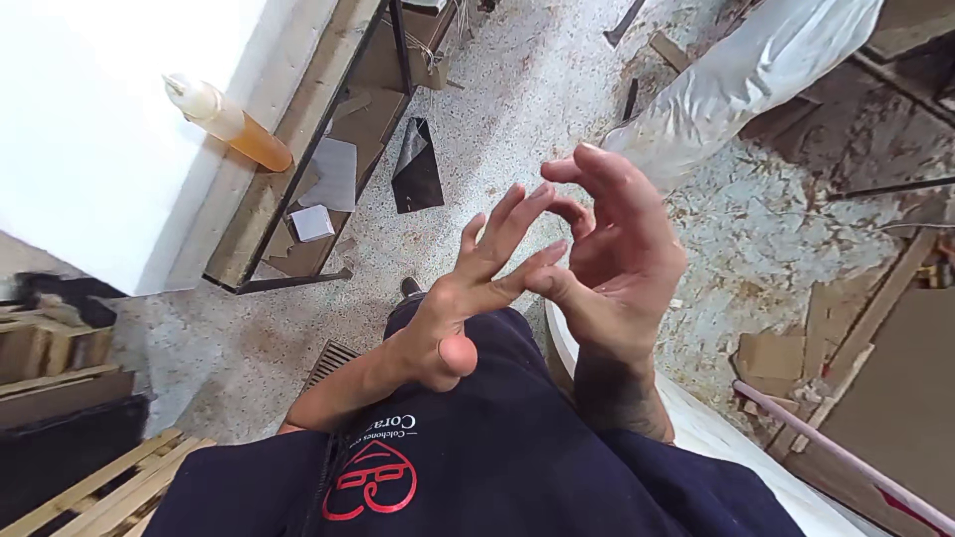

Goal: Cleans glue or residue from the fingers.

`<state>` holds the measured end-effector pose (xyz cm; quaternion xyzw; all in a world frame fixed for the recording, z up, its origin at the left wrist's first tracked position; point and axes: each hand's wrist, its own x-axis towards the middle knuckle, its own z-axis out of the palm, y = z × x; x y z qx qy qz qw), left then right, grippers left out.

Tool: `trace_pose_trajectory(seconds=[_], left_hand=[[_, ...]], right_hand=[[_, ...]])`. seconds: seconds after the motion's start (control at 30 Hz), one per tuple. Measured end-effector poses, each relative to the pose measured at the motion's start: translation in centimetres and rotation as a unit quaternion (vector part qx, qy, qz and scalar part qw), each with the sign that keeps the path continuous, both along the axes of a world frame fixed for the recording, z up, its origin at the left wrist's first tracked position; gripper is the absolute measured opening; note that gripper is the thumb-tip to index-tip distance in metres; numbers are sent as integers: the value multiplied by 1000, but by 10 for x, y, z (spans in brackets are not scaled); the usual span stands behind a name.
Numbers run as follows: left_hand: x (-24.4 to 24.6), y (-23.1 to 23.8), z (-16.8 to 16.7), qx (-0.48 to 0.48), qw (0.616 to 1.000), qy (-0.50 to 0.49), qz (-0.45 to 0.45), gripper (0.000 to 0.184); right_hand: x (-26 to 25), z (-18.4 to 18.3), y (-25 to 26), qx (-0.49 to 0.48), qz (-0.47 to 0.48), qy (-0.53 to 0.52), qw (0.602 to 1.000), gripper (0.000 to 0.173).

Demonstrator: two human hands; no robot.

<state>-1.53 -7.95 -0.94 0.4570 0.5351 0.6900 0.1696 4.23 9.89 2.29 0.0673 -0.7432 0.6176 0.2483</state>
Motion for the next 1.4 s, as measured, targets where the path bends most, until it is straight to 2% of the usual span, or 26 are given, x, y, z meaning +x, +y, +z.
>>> trace_pose_trajectory(seconds=[0.07,0.1,0.13,0.2,0.23,0.37,0.47,0.53,0.57,0.6,0.67,0.7,0.77,0.83,0.87,0.9,0.97,1.0,1.03,1.07,1.1,1.17,1.2,1.23,1.3,1.4], left_hand=[[1,-1,0,29,992,-116,-52,110],[2,0,-1,64,973,-197,-103,112],[4,0,-2,107,942,-280,-150,113],[10,0,-4,187,855,-430,-223,112],[11,1,-4,207,822,-468,-250,112],[12,2,1,210,763,-537,-290,113],[10,1,5,219,711,-584,-324,109],[7,0,6,224,696,-592,-338,108],[8,-1,5,222,712,-577,-333,111],[9,-1,3,214,756,-532,-315,114],[13,-2,1,163,885,-376,-219,116],[14,-2,1,132,934,-289,-164,114],[8,-3,1,84,983,-132,-95,110],[5,-4,2,78,988,-98,-88,107],[7,-5,4,90,980,-141,-109,107],[9,-4,7,118,958,-216,-148,109],[12,0,12,177,880,-389,-208,114],[12,3,19,201,839,-455,-220,110],[9,5,23,227,815,-482,-227,101],[5,5,22,241,825,-463,-218,93],[1,4,19,238,868,-394,-188,90],[1,5,13,128,981,-132,-67,92],[6,8,9,56,998,-7,-9,94],[13,14,5,2,996,83,27,97],[22,28,3,-44,983,175,27,103],[17,26,8,-3,991,131,14,102]], right_hand=[[1,2,-2,1,-7,-24,1000,69],[0,1,-3,-2,-9,-26,1000,69],[-2,0,-4,-11,-9,-21,1000,70],[-5,-5,-5,-35,-1,-20,999,75],[-7,-7,-5,-54,8,-22,998,78],[-12,-12,-8,-103,41,-3,994,80],[-11,-13,-8,-104,63,4,993,84],[-9,-11,-7,-91,68,6,993,85],[-8,-10,-7,-85,66,8,994,83],[-7,-9,-7,-78,61,10,995,81],[-5,-7,-7,-72,48,15,996,76],[-4,-6,-7,-75,46,19,996,72],[-1,-5,-8,-78,40,16,996,66],[-1,-5,-12,-72,25,14,997,63],[-3,-7,-14,-70,21,14,997,65],[-5,-10,-15,-77,25,14,997,68],[-10,-14,-14,-103,46,18,993,76],[-12,-14,-14,-118,58,10,991,88],[-13,-12,-14,-148,75,-6,986,105],[-15,-6,-15,-202,92,-21,975,117],[-17,-2,-14,-254,109,-24,961,122],[-20,1,-12,-307,125,-4,944,123],[-22,4,-14,-317,127,7,940,121],[-24,8,-19,-331,126,16,935,120],[-26,12,-27,-372,116,39,920,119],[-27,15,-22,-386,115,51,914,123]])
